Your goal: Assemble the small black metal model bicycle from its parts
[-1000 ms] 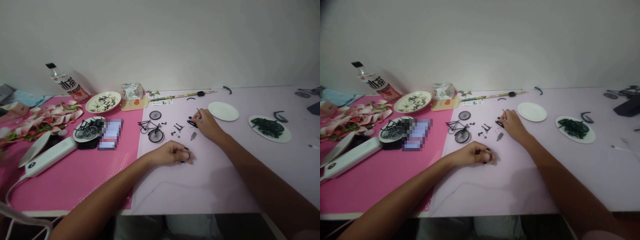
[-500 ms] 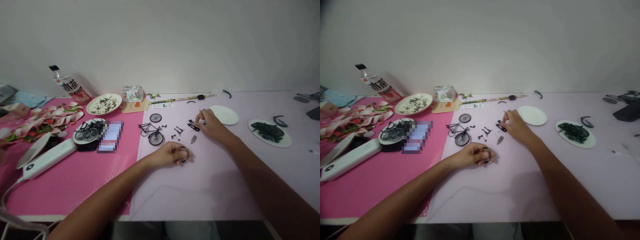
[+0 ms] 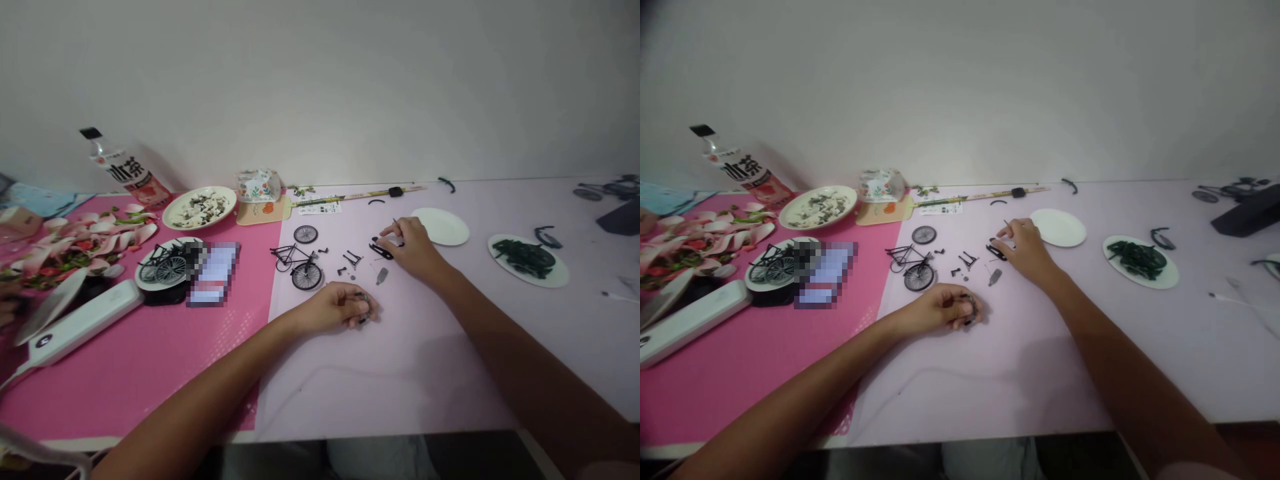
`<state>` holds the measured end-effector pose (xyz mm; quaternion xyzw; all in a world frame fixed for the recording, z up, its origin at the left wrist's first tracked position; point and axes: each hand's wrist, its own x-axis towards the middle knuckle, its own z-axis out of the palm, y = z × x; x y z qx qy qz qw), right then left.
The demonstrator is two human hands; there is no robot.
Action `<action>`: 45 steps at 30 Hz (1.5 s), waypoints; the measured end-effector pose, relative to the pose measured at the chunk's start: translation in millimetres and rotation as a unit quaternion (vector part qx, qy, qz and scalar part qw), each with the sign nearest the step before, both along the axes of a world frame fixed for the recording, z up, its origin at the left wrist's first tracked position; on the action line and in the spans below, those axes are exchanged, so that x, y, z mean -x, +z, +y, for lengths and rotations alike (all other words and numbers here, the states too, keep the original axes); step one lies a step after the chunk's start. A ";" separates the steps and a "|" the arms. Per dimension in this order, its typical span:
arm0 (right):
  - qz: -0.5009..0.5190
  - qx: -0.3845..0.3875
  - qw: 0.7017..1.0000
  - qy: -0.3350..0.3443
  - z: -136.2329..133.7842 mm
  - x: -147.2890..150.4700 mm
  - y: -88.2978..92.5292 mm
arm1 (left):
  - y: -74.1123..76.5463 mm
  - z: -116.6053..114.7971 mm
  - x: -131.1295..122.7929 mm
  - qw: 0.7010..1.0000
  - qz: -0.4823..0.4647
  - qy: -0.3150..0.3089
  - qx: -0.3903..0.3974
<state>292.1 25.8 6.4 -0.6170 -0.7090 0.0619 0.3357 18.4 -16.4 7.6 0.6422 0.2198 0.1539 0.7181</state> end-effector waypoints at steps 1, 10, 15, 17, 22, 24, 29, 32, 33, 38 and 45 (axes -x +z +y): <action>-0.002 0.003 1.000 0.003 0.6 1.4 -1.7 | 2.2 -0.9 0.2 1.000 0.004 -0.006 -0.002; 0.010 -0.004 1.000 -0.004 1.3 4.5 -9.0 | 38.7 14.3 25.3 0.980 0.093 0.091 -0.153; 0.023 -0.031 0.999 -0.001 -3.8 9.0 -2.2 | 45.2 30.3 42.3 0.909 0.197 0.202 -0.308; 0.026 -0.034 0.999 0.005 -5.9 12.0 0.1 | 46.7 31.6 45.0 0.876 0.262 0.214 -0.344; 0.028 -0.027 0.999 0.006 -9.8 18.0 2.7 | 48.6 30.9 48.9 0.835 0.355 0.152 -0.393; 0.028 -0.026 0.999 0.010 -10.5 18.6 3.1 | 47.3 32.3 50.7 0.830 0.369 0.133 -0.397; 0.032 -0.023 0.999 0.022 -11.7 19.0 4.4 | 51.1 40.3 58.0 0.835 0.369 0.116 -0.391; 0.036 -0.027 0.998 0.034 -14.8 24.2 7.9 | 60.3 46.8 66.5 0.832 0.365 0.129 -0.398; 0.037 -0.031 0.998 0.043 -16.7 27.7 9.6 | 63.3 49.0 69.7 0.831 0.364 0.136 -0.398; 0.034 -0.003 0.988 0.153 -33.9 59.0 15.0 | 67.3 58.0 78.7 0.820 0.386 0.157 -0.392; 0.040 0.085 0.953 0.287 -57.3 92.9 7.3 | 47.5 57.4 68.2 0.805 0.367 0.143 -0.443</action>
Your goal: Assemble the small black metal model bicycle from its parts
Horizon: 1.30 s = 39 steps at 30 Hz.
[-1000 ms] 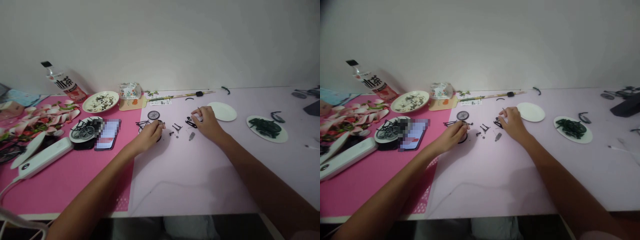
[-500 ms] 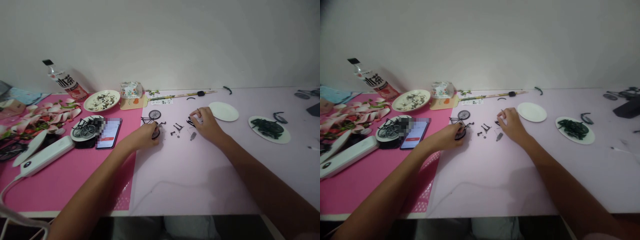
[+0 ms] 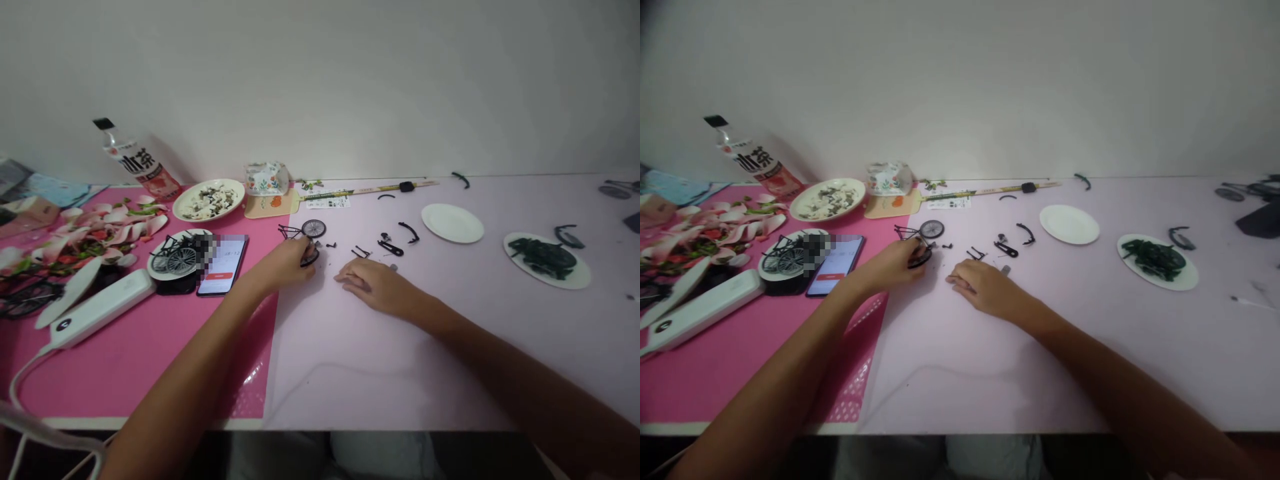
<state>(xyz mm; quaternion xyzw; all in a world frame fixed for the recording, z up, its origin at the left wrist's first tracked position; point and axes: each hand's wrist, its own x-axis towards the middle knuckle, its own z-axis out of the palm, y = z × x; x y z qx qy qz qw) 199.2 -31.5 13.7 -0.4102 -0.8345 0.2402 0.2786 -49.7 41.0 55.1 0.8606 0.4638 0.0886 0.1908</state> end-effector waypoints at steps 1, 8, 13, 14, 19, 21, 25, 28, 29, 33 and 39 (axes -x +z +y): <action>-0.003 -0.006 1.000 0.002 0.0 1.2 -1.6 | -3.0 -0.9 -1.9 1.000 0.002 -0.006 -0.004; -0.012 -0.122 0.992 0.024 9.1 7.0 -14.4 | -11.1 -3.5 -6.6 1.000 0.005 0.003 -0.004; -0.026 -0.170 0.985 0.022 12.8 11.5 -24.1 | -4.8 -3.0 -4.9 0.999 -0.030 0.003 0.023; -0.026 -0.172 0.985 0.024 13.4 11.8 -25.4 | -4.1 -2.8 -4.7 0.999 -0.044 0.006 0.020; 0.003 -0.155 0.988 0.000 17.5 10.3 -28.3 | -9.3 -5.5 -13.1 0.944 -0.305 0.008 0.123; 0.004 -0.144 0.989 -0.022 19.0 8.5 -29.2 | -14.1 -9.5 -22.3 0.869 -0.443 0.011 0.222; -0.011 -0.121 0.991 -0.061 21.5 5.6 -34.1 | -21.3 -20.3 -40.9 0.770 -0.546 0.006 0.329; -0.019 -0.116 0.989 -0.089 23.1 4.2 -38.0 | -24.4 -25.2 -46.0 0.763 -0.567 0.009 0.309; -0.017 -0.120 0.988 -0.096 23.5 3.4 -38.1 | -25.5 -25.6 -46.1 0.772 -0.569 0.018 0.283; 0.049 -0.182 0.976 -0.113 23.4 -1.3 -29.0 | -33.0 -25.4 -46.2 0.799 -0.556 0.057 0.221; 0.175 -0.262 0.934 -0.167 17.6 -2.0 -14.1 | -50.5 -37.9 -62.6 0.773 -0.563 0.026 0.291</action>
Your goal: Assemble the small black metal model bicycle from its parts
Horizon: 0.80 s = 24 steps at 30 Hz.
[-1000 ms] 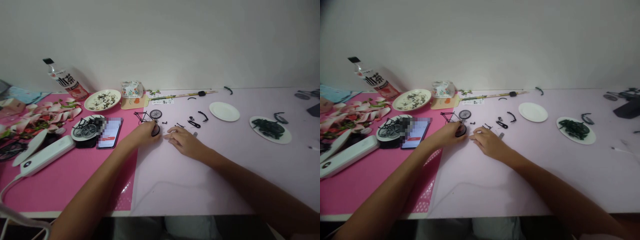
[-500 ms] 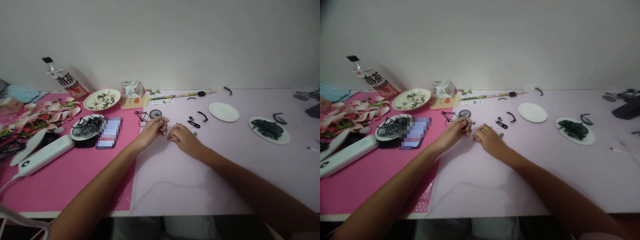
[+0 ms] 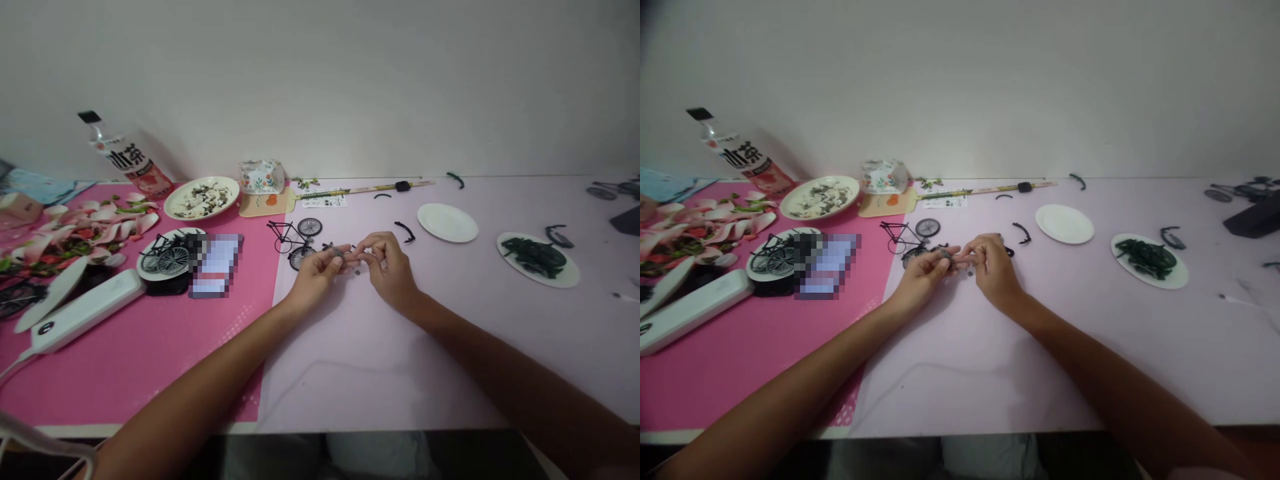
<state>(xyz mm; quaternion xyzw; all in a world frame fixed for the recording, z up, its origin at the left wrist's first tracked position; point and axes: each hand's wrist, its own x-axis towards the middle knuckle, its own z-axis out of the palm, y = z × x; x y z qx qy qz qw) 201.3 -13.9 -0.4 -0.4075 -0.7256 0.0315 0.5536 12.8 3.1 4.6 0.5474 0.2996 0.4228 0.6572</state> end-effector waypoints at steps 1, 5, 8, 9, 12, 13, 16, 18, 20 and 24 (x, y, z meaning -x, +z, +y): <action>0.007 0.007 1.000 -0.002 -1.0 1.1 0.0 | -1.8 -2.8 -2.7 1.000 -0.007 -0.010 0.005; 0.027 0.024 0.999 0.003 -3.1 5.0 -1.6 | -2.8 -9.3 -7.3 0.999 -0.008 -0.038 0.006; 0.026 0.032 0.999 -0.007 -3.1 5.0 -0.7 | -0.7 -9.9 -6.5 0.999 -0.003 -0.038 0.007; 0.024 0.037 0.999 -0.010 -3.0 4.6 -0.1 | -0.5 -9.8 -6.2 0.999 -0.002 -0.038 0.006; 0.022 0.031 0.999 -0.019 -2.6 3.1 1.7 | -1.7 -9.4 -6.1 0.999 -0.001 -0.036 0.004; 0.019 0.026 0.999 -0.019 -2.5 2.8 2.2 | -2.5 -9.3 -6.4 0.999 0.001 -0.034 0.003; 0.009 0.026 0.999 -0.018 -2.1 2.2 2.9 | -4.4 -8.9 -7.2 1.000 0.005 -0.026 -0.002; 0.009 0.024 1.000 -0.015 -1.8 2.1 2.8 | -4.9 -8.6 -7.6 1.000 0.003 -0.026 -0.005; 0.014 0.020 1.000 -0.011 -1.6 2.1 2.2 | -4.7 -8.4 -7.9 0.999 0.002 -0.033 -0.006; 0.022 0.029 0.999 0.004 -3.0 3.9 0.4 | -3.7 -8.6 -8.2 0.999 -0.001 -0.036 -0.001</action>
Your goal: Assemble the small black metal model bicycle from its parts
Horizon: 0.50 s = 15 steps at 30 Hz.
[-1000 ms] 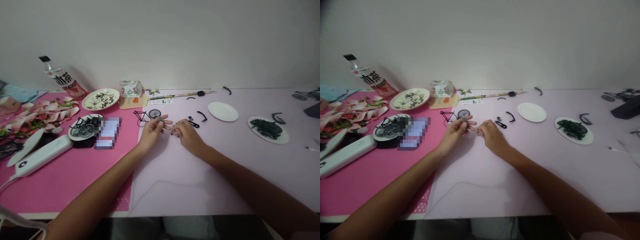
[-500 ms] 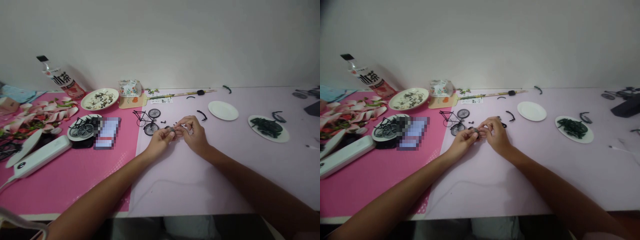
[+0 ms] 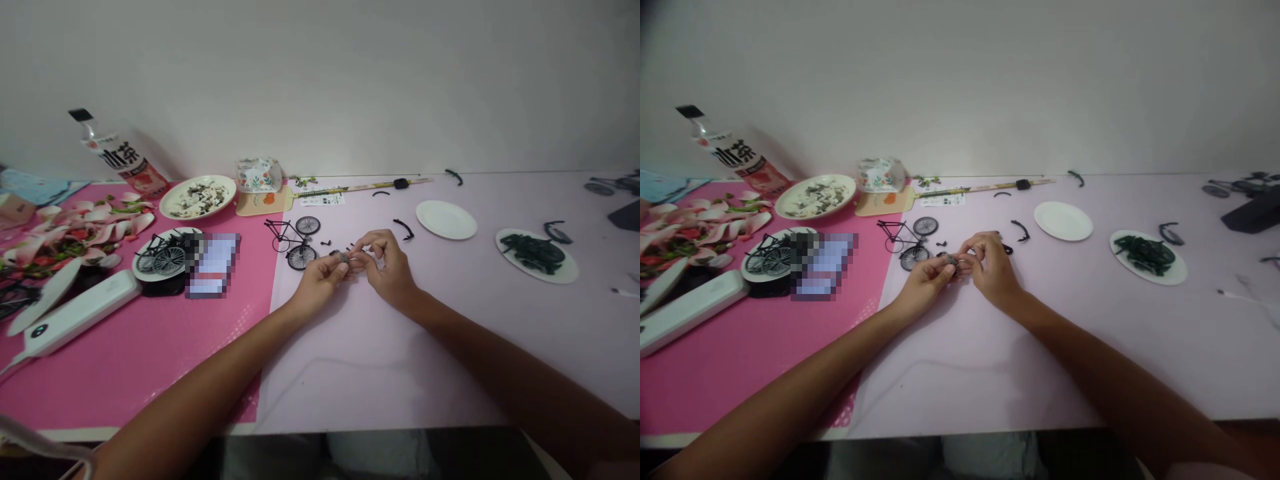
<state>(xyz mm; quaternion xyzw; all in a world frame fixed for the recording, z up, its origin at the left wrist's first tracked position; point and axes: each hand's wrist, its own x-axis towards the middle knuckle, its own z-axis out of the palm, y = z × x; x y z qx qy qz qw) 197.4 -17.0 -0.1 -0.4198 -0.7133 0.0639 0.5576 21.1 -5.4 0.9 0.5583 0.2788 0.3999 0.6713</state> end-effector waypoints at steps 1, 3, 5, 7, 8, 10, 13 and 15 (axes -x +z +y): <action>0.003 0.002 1.000 0.004 -0.6 1.0 -0.5 | 0.5 -0.2 0.0 1.000 0.002 0.003 0.000; 0.010 -0.001 1.000 0.011 -1.6 3.5 -1.5 | 1.7 -0.7 0.2 1.000 0.007 0.009 -0.003; 0.021 -0.011 1.000 0.020 -1.9 6.1 -2.5 | 2.8 -1.1 0.6 1.000 0.011 0.014 -0.002; 0.034 -0.016 0.999 0.030 -1.7 7.9 -3.4 | 3.1 -1.3 0.8 1.000 0.009 0.019 0.008; 0.040 -0.016 0.998 0.035 -1.5 8.6 -3.7 | 3.0 -1.2 0.8 1.000 0.008 0.021 0.016; 0.051 -0.009 0.998 0.040 -1.1 9.3 -4.3 | 2.2 -1.0 0.8 0.999 0.006 0.023 0.026; 0.066 0.002 0.997 0.039 -0.7 9.6 -4.7 | 1.6 -0.8 0.8 1.000 0.005 0.020 0.023; 0.073 0.004 0.997 0.039 -0.2 9.6 -4.8 | 2.1 -1.0 0.9 1.000 0.001 0.017 0.019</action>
